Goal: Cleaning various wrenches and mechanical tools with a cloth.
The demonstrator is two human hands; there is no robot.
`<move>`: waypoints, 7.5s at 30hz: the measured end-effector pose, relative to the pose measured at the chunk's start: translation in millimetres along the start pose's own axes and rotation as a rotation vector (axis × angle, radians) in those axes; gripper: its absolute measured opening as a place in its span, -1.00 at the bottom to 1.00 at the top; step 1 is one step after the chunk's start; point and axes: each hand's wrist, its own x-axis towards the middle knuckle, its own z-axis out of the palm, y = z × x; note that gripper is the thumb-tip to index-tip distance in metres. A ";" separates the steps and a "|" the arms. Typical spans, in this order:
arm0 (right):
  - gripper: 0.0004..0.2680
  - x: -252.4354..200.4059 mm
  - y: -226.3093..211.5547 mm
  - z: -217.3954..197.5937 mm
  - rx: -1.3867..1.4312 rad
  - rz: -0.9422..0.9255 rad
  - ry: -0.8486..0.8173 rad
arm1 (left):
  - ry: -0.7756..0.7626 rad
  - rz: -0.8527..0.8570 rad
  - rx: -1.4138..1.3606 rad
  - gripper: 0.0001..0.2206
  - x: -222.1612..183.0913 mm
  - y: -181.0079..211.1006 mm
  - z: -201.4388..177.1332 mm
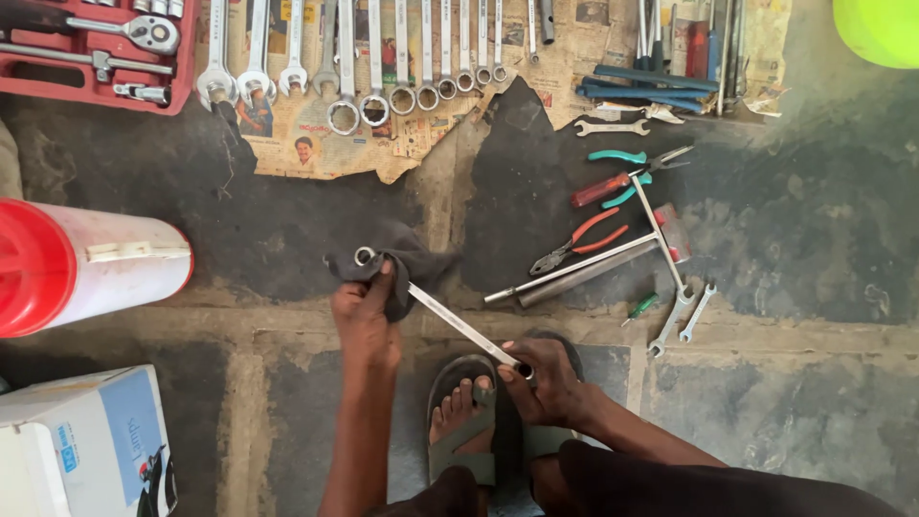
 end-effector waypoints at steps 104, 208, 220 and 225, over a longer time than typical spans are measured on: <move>-0.81 58.3 -32.3 -10.5 -0.056 1.027 -0.538 | -0.435 -0.043 0.446 -0.82 -59.1 -75.4 -22.6; -0.63 50.8 -3.8 -4.9 -0.299 0.029 -0.348 | -0.325 0.142 0.390 -0.86 -74.1 -24.6 -26.1; -0.61 54.1 -7.1 -10.8 -0.152 0.040 -0.478 | -0.862 0.134 0.992 -0.76 -98.3 -17.2 26.9; -0.75 9.0 6.9 12.5 -0.189 0.323 -0.696 | -0.544 -0.065 1.105 -0.64 -74.2 -11.6 28.3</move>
